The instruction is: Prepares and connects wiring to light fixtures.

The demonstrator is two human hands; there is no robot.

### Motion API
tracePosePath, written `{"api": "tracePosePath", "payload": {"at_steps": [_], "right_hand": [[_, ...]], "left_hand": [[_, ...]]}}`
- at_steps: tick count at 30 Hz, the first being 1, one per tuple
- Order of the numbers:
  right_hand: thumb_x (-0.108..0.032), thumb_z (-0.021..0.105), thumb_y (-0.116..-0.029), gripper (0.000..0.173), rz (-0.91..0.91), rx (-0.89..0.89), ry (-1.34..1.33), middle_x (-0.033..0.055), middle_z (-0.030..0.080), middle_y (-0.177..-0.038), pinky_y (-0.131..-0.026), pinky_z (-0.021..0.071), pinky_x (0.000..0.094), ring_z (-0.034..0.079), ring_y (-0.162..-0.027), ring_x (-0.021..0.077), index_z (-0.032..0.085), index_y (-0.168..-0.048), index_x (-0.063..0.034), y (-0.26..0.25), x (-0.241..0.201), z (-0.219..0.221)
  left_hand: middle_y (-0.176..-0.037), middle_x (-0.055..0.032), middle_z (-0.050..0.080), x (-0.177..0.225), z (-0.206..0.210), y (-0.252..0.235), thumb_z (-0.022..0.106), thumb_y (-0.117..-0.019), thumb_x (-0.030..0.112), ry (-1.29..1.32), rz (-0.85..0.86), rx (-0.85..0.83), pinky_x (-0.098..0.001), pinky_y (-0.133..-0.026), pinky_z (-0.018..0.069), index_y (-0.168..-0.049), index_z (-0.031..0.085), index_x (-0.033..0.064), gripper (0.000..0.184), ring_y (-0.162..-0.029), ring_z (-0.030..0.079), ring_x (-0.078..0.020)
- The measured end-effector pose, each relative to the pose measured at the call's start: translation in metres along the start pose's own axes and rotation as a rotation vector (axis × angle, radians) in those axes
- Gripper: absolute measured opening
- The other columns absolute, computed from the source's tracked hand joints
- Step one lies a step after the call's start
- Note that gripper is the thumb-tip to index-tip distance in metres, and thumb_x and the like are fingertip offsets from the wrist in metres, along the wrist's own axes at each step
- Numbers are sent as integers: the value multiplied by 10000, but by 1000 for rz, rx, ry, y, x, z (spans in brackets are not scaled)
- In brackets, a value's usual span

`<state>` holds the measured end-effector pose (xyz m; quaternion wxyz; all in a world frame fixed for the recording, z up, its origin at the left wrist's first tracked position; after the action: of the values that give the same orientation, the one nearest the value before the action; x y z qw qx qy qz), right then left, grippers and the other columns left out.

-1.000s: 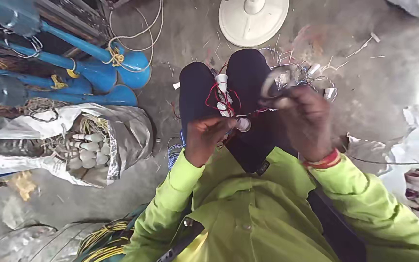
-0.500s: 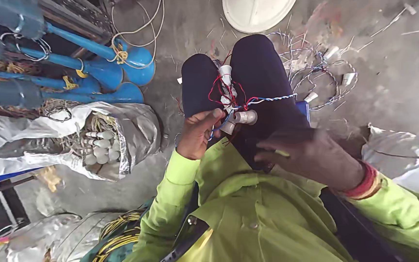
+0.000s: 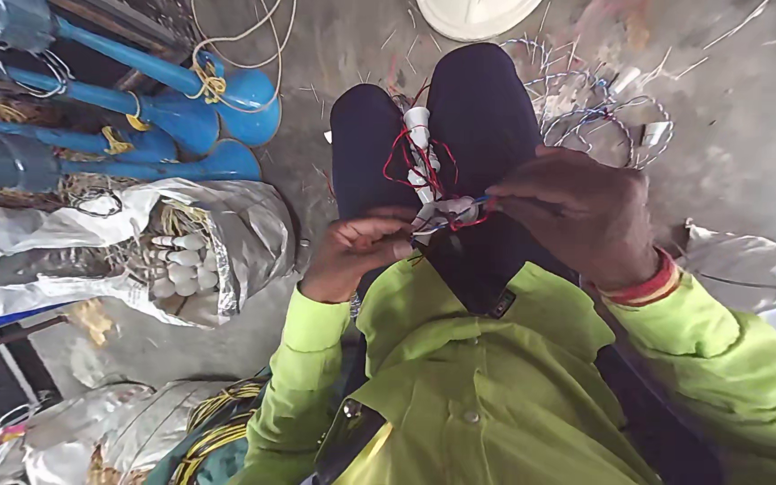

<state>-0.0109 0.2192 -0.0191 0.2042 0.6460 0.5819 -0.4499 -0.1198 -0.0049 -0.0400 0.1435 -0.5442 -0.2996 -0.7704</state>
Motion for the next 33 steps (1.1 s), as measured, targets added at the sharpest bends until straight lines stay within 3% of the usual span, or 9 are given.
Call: {"api": "tracePosePath", "payload": {"at_steps": [3,5,9,12,16,19,22,28,33], "right_hand": [[-108,712,-950,116,-84,15,22,99,771,-964,-1073,491,508,735,-986,227,793,-979,-30,1,-15,-4],[-101,720,-942,106,-117,29,32,102,773,-950,-1073,487,523,736,-984,240,796,-958,-29,0,-24,-6],[-111,706,-951,118,-148,33,51,95,777,-949,-1075,484,534,738,-990,240,803,-967,-45,-1,-30,-9],[-103,691,-960,121,-146,20,47,95,775,-939,-1077,476,538,737,-985,240,801,-962,-50,-1,-31,-7],[-103,667,-970,142,-148,1,81,106,772,-946,-1048,490,520,733,-982,251,801,-951,-60,-2,-34,-1],[-99,665,-972,140,-150,-5,101,111,767,-979,-1072,480,525,726,-1022,256,799,-972,-58,-2,-35,-3],[-91,663,-970,141,-149,-2,94,118,770,-985,-1076,475,534,729,-1025,260,796,-975,-45,-2,-34,-7],[-94,665,-975,141,-123,11,62,118,767,-996,-1067,495,518,729,-1010,249,789,-981,-27,0,-24,-15],[-99,665,-973,143,-116,1,56,120,766,-982,-1075,491,519,734,-992,244,783,-988,-20,0,-22,-18]], "left_hand": [[-1309,-91,676,17,-6,-4,639,-1013,266,-168,83,100,-372,-954,583,-1112,750,25,283,-1129,680,-201],[-1305,-98,673,35,-1,-9,583,-1040,188,-360,212,224,-358,-986,566,-1120,731,-7,258,-1158,667,-192],[-1279,-219,675,62,16,-19,660,-988,87,-737,534,348,-365,-1012,564,-1193,696,-99,279,-1207,659,-254],[-1325,-245,653,75,29,-20,691,-954,106,-1038,653,402,-487,-1147,443,-1151,742,-49,255,-1333,567,-366],[-1542,-260,456,76,44,-26,620,-894,5,-1222,539,388,-561,-1199,308,-1468,518,-22,584,-1450,427,-388],[-1559,-225,444,70,32,-32,576,-892,-68,-918,418,257,-390,-1174,442,-1533,365,-88,674,-1419,493,-275],[-1370,-169,635,64,31,-31,533,-1025,35,-645,310,112,-315,-1011,549,-1414,556,-57,401,-1186,655,-177],[-1227,-167,700,77,8,-15,468,-1059,41,-622,497,323,-369,-1029,545,-1264,629,-109,300,-1160,671,-197],[-1193,-155,700,65,3,2,636,-992,78,-813,460,325,-324,-984,558,-1178,706,-57,240,-1131,668,-177]]}}
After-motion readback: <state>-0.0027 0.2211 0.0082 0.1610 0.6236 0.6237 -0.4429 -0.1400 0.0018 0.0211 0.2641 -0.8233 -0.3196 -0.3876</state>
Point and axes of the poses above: each hand's wrist, its own y-axis away from the middle knuckle, its own z-axis out of the palm, x = y × z, the point moved 7 cm from there along -y, towards the middle knuckle
